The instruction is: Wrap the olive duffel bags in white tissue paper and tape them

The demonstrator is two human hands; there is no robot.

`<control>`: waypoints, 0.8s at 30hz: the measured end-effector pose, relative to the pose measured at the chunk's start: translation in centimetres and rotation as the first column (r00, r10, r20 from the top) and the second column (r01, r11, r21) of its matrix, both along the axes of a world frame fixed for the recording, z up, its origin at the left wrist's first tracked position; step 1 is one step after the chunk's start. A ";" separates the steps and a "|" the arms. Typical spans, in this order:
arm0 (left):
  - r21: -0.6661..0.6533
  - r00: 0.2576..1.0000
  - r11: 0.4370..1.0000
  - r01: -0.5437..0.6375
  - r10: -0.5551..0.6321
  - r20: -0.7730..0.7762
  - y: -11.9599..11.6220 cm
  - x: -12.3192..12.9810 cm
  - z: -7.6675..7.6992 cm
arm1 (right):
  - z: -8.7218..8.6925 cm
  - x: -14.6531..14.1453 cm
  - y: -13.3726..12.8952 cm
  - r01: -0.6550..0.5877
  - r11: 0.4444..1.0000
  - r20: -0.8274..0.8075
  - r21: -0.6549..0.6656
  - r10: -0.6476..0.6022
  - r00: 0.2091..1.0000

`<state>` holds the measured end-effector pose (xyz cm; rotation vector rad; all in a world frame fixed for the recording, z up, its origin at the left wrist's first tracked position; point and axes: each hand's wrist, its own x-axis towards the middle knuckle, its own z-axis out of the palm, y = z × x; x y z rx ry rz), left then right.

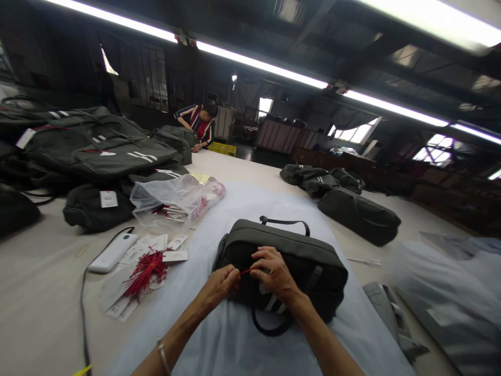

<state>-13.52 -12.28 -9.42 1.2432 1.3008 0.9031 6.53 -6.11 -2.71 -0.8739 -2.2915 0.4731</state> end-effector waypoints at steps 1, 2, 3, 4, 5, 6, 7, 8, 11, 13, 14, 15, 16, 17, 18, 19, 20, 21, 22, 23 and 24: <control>-0.026 0.998 1.000 -0.017 0.018 0.059 0.1 0.0 -0.6 | 0.6 0.6 0.0 0.001 0.998 -0.067 -0.057 -0.005 0.998; -0.048 0.995 0.999 -0.024 0.028 0.096 0.0 0.1 -1.2 | 1.2 1.3 -0.1 0.013 0.994 -0.136 -0.105 -0.027 0.990; -0.067 0.993 0.998 -0.020 0.027 0.115 -0.1 0.3 -1.8 | 1.7 2.2 -0.4 0.035 0.989 -0.195 -0.143 -0.063 0.979; -0.089 0.992 0.996 -0.005 0.016 0.125 -0.4 0.6 -2.3 | 2.0 3.1 -0.7 0.063 0.983 -0.238 -0.173 -0.104 0.966; -0.106 0.990 0.994 0.020 -0.005 0.139 -0.8 1.1 -2.8 | 2.2 4.2 -1.3 0.099 0.975 -0.265 -0.199 -0.151 0.952; -0.111 0.986 0.992 0.052 -0.034 0.164 -1.2 1.7 -3.2 | 2.1 5.3 -1.9 0.137 0.964 -0.278 -0.226 -0.199 0.940; -0.092 0.978 0.992 0.087 -0.067 0.196 -1.5 2.5 -3.4 | 1.9 6.4 -2.7 0.174 0.950 -0.278 -0.259 -0.246 0.929; -0.053 0.968 0.992 0.115 -0.100 0.231 -1.7 3.3 -3.6 | 1.5 7.5 -3.5 0.211 0.932 -0.270 -0.294 -0.293 0.917; 0.064 0.940 0.989 0.135 -0.149 0.308 -1.6 5.7 -3.8 | -0.3 10.8 -6.2 0.331 0.863 -0.238 -0.383 -0.438 0.867; 0.047 0.934 0.991 0.125 -0.134 0.331 -1.3 6.5 -4.0 | -1.9 13.2 -7.8 0.408 0.807 -0.222 -0.426 -0.531 0.818; 0.019 0.935 0.993 0.115 -0.114 0.336 -1.2 6.5 -4.2 | -2.8 14.5 -8.6 0.445 0.777 -0.211 -0.446 -0.574 0.791; -0.013 0.936 0.995 0.094 -0.084 0.343 -1.1 6.3 -4.4 | -3.8 15.6 -9.3 0.477 0.745 -0.192 -0.466 -0.611 0.768; -0.050 0.934 0.997 0.067 -0.045 0.353 -1.0 6.0 -4.6 | -4.8 16.7 -10.0 0.505 0.714 -0.159 -0.485 -0.640 0.751; -0.095 0.931 0.995 0.036 0.001 0.365 -1.1 5.5 -4.7 | -6.0 17.4 -10.7 0.526 0.685 -0.116 -0.504 -0.657 0.745; -0.141 0.927 0.990 0.016 0.038 0.373 -1.1 4.9 -4.8 | -7.2 17.9 -11.3 0.531 0.666 -0.067 -0.525 -0.654 0.754; -0.180 0.923 0.984 0.013 0.057 0.381 -1.2 4.4 -4.7 | -8.4 17.9 -11.9 0.522 0.655 -0.024 -0.547 -0.635 0.772; -0.197 0.918 0.980 0.034 0.048 0.394 -1.4 3.9 -4.5 | -9.6 17.6 -12.5 0.503 0.654 0.005 -0.565 -0.607 0.795; -0.186 0.909 0.980 0.070 0.015 0.417 -1.5 3.6 -4.1 | -10.6 16.8 -12.9 0.479 0.661 0.018 -0.577 -0.576 0.817; -0.149 0.892 0.982 0.116 -0.036 0.451 -1.6 3.5 -3.6 | -11.3 15.7 -13.2 0.448 0.682 0.014 -0.578 -0.541 0.841; -0.101 0.865 0.982 0.160 -0.090 0.493 -1.7 3.5 -3.0 | -11.7 14.3 -13.3 0.411 0.714 -0.006 -0.567 -0.502 0.865; -0.054 0.832 0.979 0.198 -0.138 0.537 -1.8 3.5 -2.4 | -11.7 12.9 -13.1 0.363 0.756 -0.034 -0.544 -0.453 0.891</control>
